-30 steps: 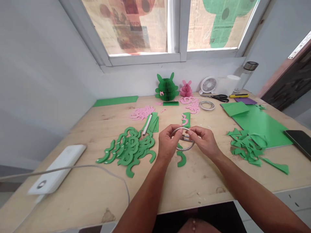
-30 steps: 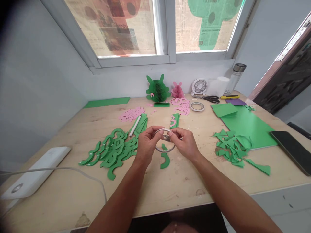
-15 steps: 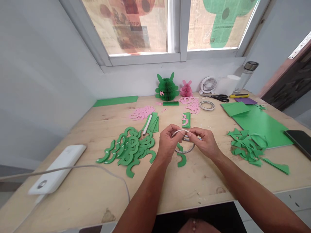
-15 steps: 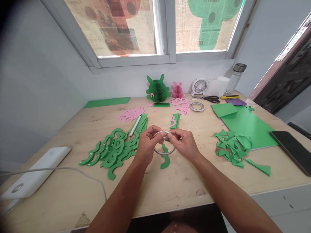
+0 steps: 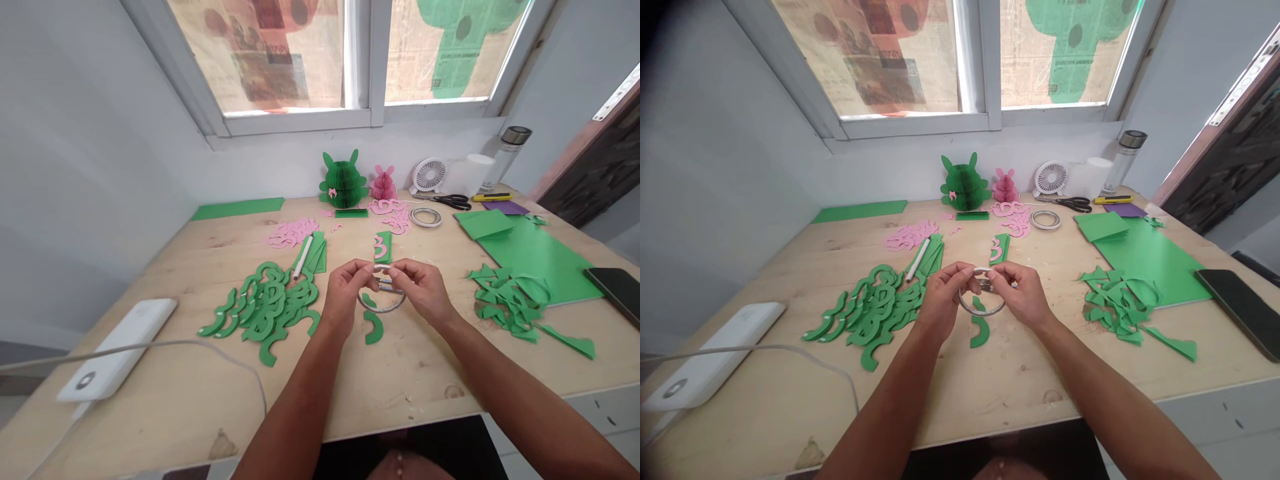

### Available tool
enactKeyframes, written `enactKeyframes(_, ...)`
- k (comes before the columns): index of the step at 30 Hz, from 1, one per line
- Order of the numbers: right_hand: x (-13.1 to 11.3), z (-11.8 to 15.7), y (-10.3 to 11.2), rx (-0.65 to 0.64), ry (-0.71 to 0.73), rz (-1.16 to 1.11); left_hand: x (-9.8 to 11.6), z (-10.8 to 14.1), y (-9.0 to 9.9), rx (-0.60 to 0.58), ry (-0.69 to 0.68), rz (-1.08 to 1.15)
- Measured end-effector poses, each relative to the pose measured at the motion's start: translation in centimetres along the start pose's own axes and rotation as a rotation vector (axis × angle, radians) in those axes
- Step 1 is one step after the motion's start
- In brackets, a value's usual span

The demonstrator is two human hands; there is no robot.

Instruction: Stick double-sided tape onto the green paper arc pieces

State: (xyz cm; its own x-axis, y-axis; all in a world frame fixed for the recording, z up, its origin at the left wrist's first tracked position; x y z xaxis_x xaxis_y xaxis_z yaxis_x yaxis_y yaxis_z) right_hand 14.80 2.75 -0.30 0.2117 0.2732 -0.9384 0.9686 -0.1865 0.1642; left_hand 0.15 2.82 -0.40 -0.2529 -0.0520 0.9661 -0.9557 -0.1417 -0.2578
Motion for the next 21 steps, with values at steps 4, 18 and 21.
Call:
enactKeyframes(4, -0.1, 0.0, 0.1, 0.064, 0.043, 0.057, -0.1, 0.0, -0.1, -0.019, 0.033, -0.018)
enactKeyframes(18, -0.9, 0.8, -0.3, 0.117, 0.142, 0.124, -0.8, 0.0, -0.2, 0.039, 0.062, 0.083)
enactKeyframes(21, -0.4, 0.7, -0.6, 0.096, -0.041, -0.052, -0.7, 0.1, -0.4, 0.038, 0.033, 0.06)
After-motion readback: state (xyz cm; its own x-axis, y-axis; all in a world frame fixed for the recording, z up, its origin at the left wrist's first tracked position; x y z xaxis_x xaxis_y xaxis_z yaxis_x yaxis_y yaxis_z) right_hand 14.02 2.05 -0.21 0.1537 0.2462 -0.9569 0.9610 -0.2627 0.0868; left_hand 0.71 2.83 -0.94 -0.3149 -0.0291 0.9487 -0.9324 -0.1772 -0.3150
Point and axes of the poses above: each hand's wrist, its own z-axis away from the middle knuckle, its own y-axis out of the back of the hand, x = y × z, the point moved 2 cm from there along -z, towards the middle knuckle, and after that the axes turned 14 degrees about x, right-handed, at the moved point
